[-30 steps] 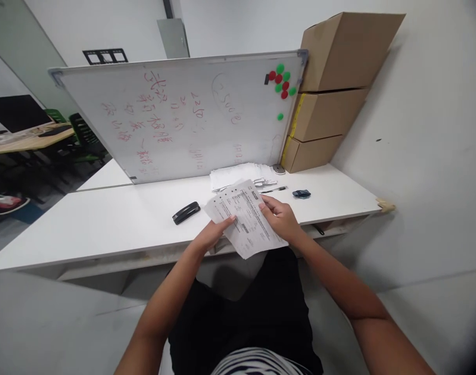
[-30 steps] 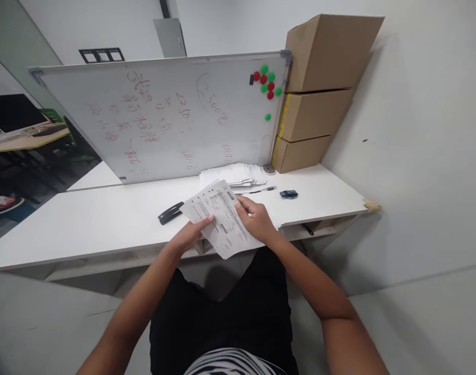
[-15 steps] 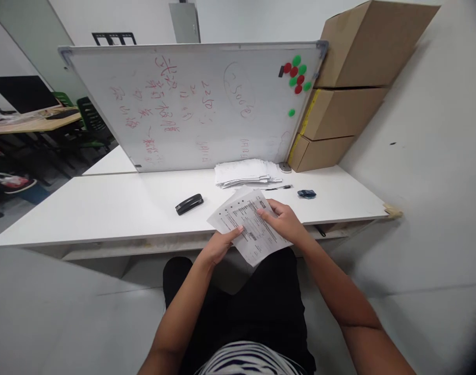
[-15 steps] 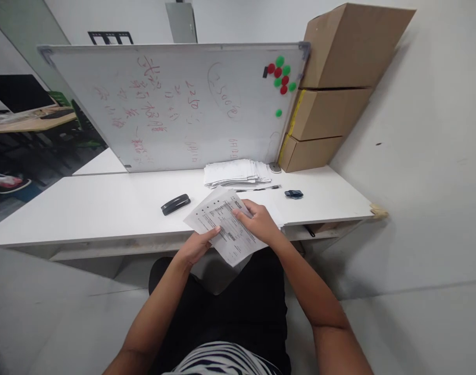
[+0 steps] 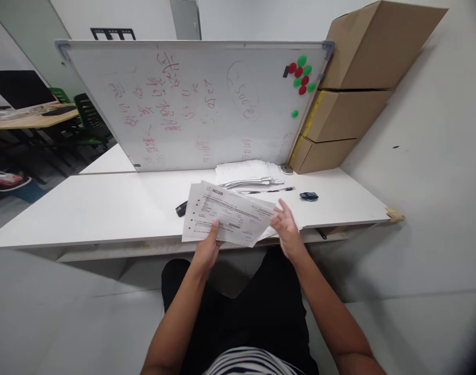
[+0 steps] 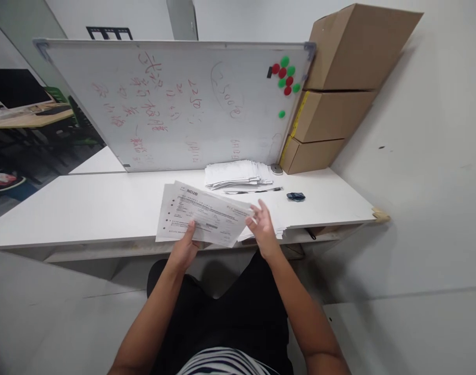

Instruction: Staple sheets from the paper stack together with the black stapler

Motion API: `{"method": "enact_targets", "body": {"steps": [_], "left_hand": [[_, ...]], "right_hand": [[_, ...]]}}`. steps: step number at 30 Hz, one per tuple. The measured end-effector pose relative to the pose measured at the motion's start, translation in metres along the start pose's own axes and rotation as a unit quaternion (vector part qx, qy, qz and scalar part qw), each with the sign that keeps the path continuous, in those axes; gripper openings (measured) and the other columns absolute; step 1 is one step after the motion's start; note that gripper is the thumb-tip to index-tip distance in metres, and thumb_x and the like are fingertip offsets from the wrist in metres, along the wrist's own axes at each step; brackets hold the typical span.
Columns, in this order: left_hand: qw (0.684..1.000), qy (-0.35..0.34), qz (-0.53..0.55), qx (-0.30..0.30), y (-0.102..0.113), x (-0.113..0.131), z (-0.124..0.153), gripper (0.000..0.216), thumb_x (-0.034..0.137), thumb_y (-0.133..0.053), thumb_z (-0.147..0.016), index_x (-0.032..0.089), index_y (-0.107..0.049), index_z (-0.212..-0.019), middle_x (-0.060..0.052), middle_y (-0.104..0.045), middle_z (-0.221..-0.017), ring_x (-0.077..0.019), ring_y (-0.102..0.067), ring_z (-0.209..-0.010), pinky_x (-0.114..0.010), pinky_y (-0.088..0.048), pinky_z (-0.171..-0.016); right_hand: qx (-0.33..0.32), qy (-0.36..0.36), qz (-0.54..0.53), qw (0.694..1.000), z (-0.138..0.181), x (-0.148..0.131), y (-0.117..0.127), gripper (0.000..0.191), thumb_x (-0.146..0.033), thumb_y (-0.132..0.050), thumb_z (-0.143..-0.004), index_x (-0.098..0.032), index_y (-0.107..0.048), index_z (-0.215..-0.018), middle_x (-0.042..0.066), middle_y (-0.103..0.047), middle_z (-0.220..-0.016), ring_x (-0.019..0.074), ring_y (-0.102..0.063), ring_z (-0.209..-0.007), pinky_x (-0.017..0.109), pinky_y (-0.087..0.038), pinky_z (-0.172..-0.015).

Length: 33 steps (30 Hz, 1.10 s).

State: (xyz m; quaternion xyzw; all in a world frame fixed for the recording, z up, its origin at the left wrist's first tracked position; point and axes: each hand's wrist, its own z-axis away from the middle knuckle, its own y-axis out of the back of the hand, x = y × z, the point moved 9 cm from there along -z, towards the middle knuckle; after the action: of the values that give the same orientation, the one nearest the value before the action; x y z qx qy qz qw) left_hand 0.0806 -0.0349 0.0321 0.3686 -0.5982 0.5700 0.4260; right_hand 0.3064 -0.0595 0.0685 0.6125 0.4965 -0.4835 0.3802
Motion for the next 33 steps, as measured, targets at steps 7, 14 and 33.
{"method": "enact_targets", "body": {"steps": [7,14,33], "left_hand": [[0.991,-0.082,-0.100,0.021,0.020,0.016,-0.007,0.070,0.060,-0.059,-0.080,0.030,-0.040,-0.139,-0.007,-0.053,-0.138,-0.0257,-0.050,-0.128,-0.041,-0.048,-0.102],[0.977,-0.086,-0.197,-0.003,0.072,0.055,-0.025,0.066,0.053,-0.069,-0.073,0.022,-0.053,-0.129,-0.011,-0.060,-0.129,-0.0291,-0.057,-0.118,-0.042,-0.051,-0.095],[0.961,-0.071,-0.246,0.102,0.135,0.020,-0.045,0.051,0.051,-0.071,-0.071,0.016,-0.068,-0.109,-0.011,-0.069,-0.113,-0.0285,-0.062,-0.111,-0.046,-0.045,-0.102]], "right_hand": [[-0.032,-0.047,-0.060,0.997,0.001,0.015,-0.034,0.042,-0.050,-0.067,-0.079,-0.020,-0.066,-0.108,0.009,-0.071,-0.109,0.0258,-0.065,-0.104,0.043,-0.050,-0.094],[-0.055,0.010,-0.029,0.998,-0.037,-0.001,-0.061,0.037,-0.046,-0.063,-0.083,-0.021,-0.065,-0.110,0.007,-0.070,-0.112,0.0238,-0.063,-0.106,0.040,-0.047,-0.097],[-0.102,-0.030,0.021,0.994,-0.046,0.063,-0.122,0.036,-0.044,-0.063,-0.077,-0.019,-0.068,-0.102,0.006,-0.072,-0.104,0.0238,-0.066,-0.097,0.038,-0.051,-0.087]]}}
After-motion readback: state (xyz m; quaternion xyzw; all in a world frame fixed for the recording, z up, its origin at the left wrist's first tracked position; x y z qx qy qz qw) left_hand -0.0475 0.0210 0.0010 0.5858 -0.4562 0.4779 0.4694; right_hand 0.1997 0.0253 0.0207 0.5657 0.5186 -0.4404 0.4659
